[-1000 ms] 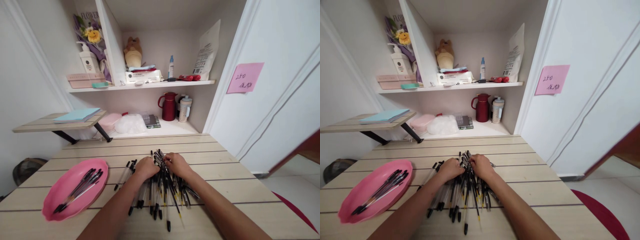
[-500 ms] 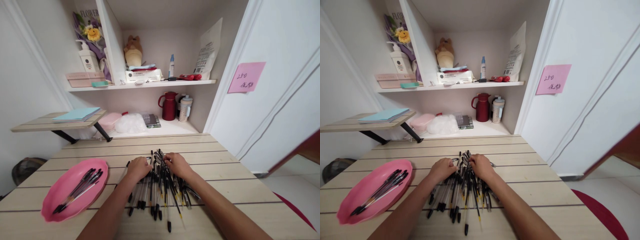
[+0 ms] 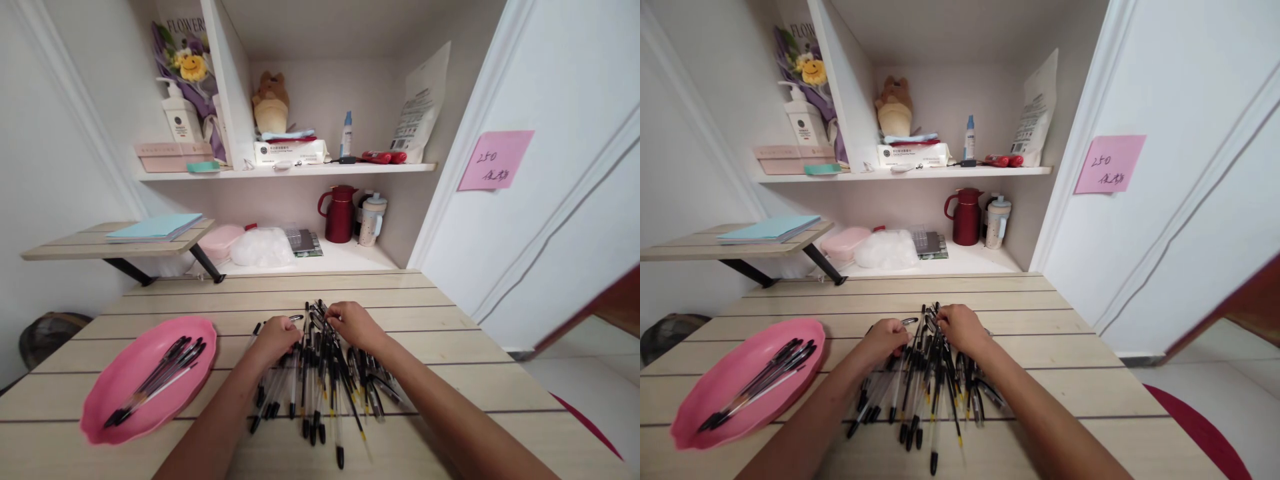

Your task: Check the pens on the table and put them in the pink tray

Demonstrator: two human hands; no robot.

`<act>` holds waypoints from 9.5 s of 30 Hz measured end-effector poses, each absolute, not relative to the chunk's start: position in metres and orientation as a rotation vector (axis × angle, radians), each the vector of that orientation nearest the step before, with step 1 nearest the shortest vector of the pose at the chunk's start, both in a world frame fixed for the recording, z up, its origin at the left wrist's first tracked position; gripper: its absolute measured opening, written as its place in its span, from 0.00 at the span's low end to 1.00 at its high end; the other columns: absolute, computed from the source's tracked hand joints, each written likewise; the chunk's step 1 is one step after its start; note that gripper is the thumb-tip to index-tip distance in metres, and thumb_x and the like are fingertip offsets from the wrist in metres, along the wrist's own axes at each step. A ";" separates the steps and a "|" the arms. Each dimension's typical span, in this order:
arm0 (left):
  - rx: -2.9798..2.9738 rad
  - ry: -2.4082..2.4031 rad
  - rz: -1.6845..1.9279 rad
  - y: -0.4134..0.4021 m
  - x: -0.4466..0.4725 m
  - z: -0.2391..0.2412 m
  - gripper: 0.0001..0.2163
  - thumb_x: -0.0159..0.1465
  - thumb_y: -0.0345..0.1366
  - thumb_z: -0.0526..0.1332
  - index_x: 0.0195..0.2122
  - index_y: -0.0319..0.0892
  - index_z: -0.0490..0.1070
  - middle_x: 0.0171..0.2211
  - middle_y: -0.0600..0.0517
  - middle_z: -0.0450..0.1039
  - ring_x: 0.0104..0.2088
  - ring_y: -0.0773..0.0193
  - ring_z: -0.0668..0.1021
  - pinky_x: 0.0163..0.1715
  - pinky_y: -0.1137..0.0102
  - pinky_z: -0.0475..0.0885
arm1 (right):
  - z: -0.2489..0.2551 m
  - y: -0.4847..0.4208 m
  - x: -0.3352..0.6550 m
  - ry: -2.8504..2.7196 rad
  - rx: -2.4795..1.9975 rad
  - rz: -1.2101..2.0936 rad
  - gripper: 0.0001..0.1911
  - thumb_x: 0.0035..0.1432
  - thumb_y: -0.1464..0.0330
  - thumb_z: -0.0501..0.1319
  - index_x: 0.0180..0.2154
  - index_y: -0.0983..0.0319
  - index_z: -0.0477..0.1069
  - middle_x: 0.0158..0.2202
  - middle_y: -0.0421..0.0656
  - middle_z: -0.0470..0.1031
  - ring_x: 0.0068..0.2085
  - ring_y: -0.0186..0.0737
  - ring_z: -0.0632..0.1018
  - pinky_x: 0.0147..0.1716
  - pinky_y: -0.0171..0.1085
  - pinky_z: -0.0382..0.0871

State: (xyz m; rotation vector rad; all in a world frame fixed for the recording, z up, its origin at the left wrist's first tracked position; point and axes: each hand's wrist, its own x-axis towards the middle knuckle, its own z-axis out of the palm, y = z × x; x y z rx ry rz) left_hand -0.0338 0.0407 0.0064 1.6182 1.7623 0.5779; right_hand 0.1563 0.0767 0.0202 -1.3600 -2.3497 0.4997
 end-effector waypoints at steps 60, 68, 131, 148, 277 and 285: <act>0.645 0.919 1.160 0.038 -0.028 0.011 0.17 0.52 0.30 0.61 0.45 0.42 0.67 0.20 0.56 0.66 0.16 0.76 0.68 0.13 0.81 0.60 | -0.008 0.107 0.138 -2.134 -2.009 0.547 0.17 0.44 0.58 0.58 0.28 0.65 0.74 0.30 0.51 0.76 0.31 0.42 0.76 0.23 0.31 0.59; 0.677 0.910 1.119 0.034 -0.019 0.011 0.17 0.51 0.31 0.62 0.44 0.42 0.68 0.20 0.56 0.67 0.16 0.76 0.69 0.14 0.81 0.59 | -0.005 0.104 0.142 -2.106 -1.985 0.561 0.21 0.45 0.54 0.55 0.28 0.64 0.74 0.30 0.51 0.76 0.31 0.44 0.76 0.23 0.33 0.60; 0.916 0.995 0.982 0.019 -0.004 0.016 0.20 0.48 0.33 0.64 0.44 0.38 0.70 0.19 0.55 0.68 0.16 0.75 0.67 0.14 0.78 0.55 | 0.055 0.078 0.165 -1.285 -0.862 0.929 0.12 0.51 0.60 0.55 0.25 0.62 0.61 0.17 0.37 0.69 0.15 0.27 0.67 0.14 0.27 0.56; 0.925 0.875 1.065 0.017 -0.004 0.020 0.12 0.51 0.38 0.62 0.35 0.39 0.71 0.21 0.55 0.66 0.17 0.76 0.64 0.16 0.78 0.53 | 0.043 0.063 0.138 -1.568 -0.879 1.242 0.11 0.46 0.62 0.60 0.21 0.62 0.63 0.16 0.36 0.68 0.17 0.29 0.66 0.18 0.30 0.58; 0.762 0.848 1.297 0.036 0.008 0.010 0.13 0.46 0.35 0.66 0.33 0.37 0.73 0.29 0.48 0.73 0.30 0.67 0.73 0.31 0.73 0.66 | 0.033 0.061 0.124 -1.099 -0.758 1.489 0.14 0.38 0.63 0.66 0.28 0.64 0.72 0.23 0.40 0.72 0.23 0.32 0.70 0.23 0.33 0.64; 0.802 0.862 1.362 0.045 0.017 0.021 0.12 0.43 0.32 0.67 0.30 0.36 0.71 0.24 0.51 0.71 0.23 0.70 0.72 0.25 0.74 0.64 | 0.032 0.066 0.127 -1.113 -0.754 1.439 0.14 0.39 0.63 0.65 0.30 0.64 0.71 0.24 0.40 0.73 0.20 0.31 0.69 0.21 0.34 0.64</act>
